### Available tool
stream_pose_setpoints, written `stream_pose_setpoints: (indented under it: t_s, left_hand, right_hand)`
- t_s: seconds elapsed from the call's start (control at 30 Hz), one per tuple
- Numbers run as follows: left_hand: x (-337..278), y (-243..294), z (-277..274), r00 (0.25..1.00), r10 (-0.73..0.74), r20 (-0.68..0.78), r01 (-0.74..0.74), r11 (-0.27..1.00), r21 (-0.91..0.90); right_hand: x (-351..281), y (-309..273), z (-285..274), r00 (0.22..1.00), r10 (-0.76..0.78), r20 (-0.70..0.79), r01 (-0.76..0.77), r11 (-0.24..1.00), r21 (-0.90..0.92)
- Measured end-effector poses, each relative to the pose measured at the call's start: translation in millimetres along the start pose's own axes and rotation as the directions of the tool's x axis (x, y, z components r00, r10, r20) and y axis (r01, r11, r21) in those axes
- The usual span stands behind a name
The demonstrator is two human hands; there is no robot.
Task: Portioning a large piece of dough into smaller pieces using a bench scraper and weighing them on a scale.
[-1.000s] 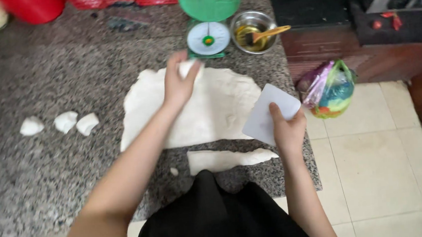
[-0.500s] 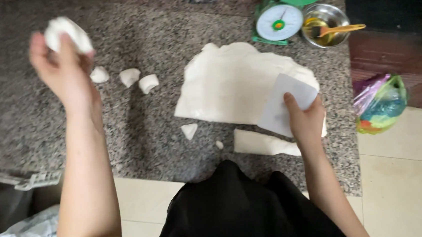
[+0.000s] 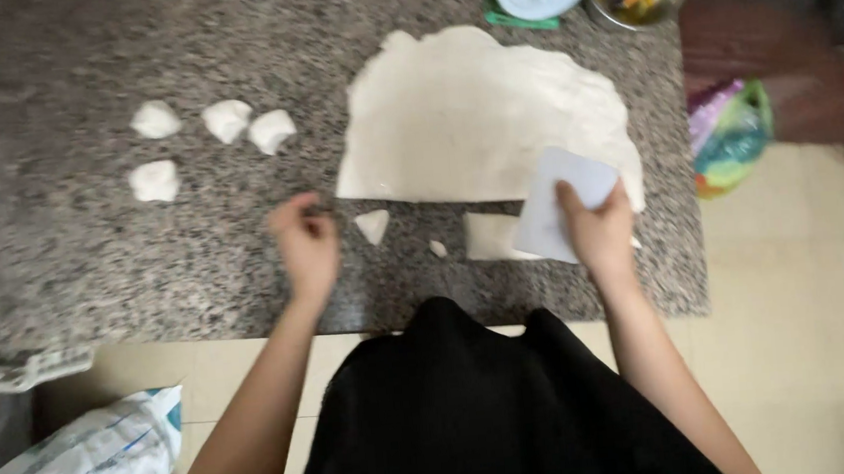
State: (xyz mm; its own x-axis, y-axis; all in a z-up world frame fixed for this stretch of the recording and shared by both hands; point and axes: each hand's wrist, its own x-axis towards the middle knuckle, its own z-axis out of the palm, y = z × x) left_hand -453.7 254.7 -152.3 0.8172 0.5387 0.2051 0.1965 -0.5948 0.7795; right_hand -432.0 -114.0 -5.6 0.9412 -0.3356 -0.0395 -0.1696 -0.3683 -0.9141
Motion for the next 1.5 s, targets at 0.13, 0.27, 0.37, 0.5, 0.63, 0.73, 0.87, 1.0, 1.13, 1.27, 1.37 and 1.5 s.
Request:
stream_pose_setpoints:
  t_s: [0.13, 0.27, 0.37, 0.5, 0.63, 0.73, 0.87, 1.0, 1.13, 1.27, 1.37, 1.5]
  left_hand:
    - [-37.8, 111.5, 17.1, 0.615, 0.104, 0.781, 0.156, 0.956, -0.25]
    - [-68.7, 110.7, 71.8, 0.523, 0.571, 0.633, -0.438, 0.817, -0.374]
    - [-71.3, 122.8, 93.0, 0.421, 0.575, 0.702, -0.508, 0.79, -0.343]
    - [-77.3, 137.8, 99.3, 0.4, 0.528, 0.749, -0.536, 0.798, -0.276]
    - [-78.4, 134.4, 117.2, 0.415, 0.443, 0.794, -0.542, 0.822, -0.175]
    - [-73.0, 134.4, 123.1, 0.365, 0.371, 0.854, -0.547, 0.828, -0.126]
    - [-66.2, 146.2, 113.5, 0.292, 0.267, 0.918, -0.532, 0.843, -0.077]
    - [-80.5, 131.3, 126.7, 0.394, 0.343, 0.853, -0.586, 0.809, -0.055]
    - [-86.9, 122.4, 126.6, 0.449, 0.397, 0.8, -0.586, 0.807, -0.072]
    - [-83.5, 129.9, 115.9, 0.472, 0.385, 0.793, -0.552, 0.831, -0.074]
    - [-81.4, 134.1, 106.3, 0.487, 0.38, 0.786, -0.498, 0.861, -0.107]
    - [-96.4, 123.2, 102.9, 0.55, 0.427, 0.717, -0.507, 0.854, -0.119]
  right_hand:
    - [-18.8, -9.7, 2.4, 0.989, 0.15, 0.004, -0.147, 0.975, -0.166]
    - [-34.1, 13.4, 9.9, 0.986, 0.158, 0.049, -0.136, 0.944, -0.301]
    - [-42.1, -3.8, 21.9, 0.984, 0.124, 0.125, -0.08, 0.948, -0.309]
    - [-39.8, 13.1, 31.5, 0.969, 0.162, 0.187, -0.073, 0.909, -0.41]
    - [-36.6, 33.1, 40.0, 0.972, 0.081, 0.219, 0.047, 0.85, -0.524]
    - [-37.7, 32.0, 42.8, 0.964, 0.121, 0.237, 0.035, 0.825, -0.564]
    - [-34.0, 28.5, 47.6, 0.94, 0.185, 0.286, 0.019, 0.811, -0.585]
    - [-30.8, 28.7, 60.0, 0.931, 0.223, 0.288, 0.012, 0.772, -0.636]
    - [-29.9, 34.5, 65.6, 0.943, 0.193, 0.271, 0.032, 0.757, -0.652]
    - [-26.8, 42.6, 68.1, 0.95, 0.133, 0.282, 0.074, 0.783, -0.618]
    - [-24.6, 43.1, 73.5, 0.954, 0.115, 0.278, 0.079, 0.795, -0.601]
    - [-23.6, 38.9, 70.8, 0.955, 0.131, 0.268, 0.057, 0.802, -0.594]
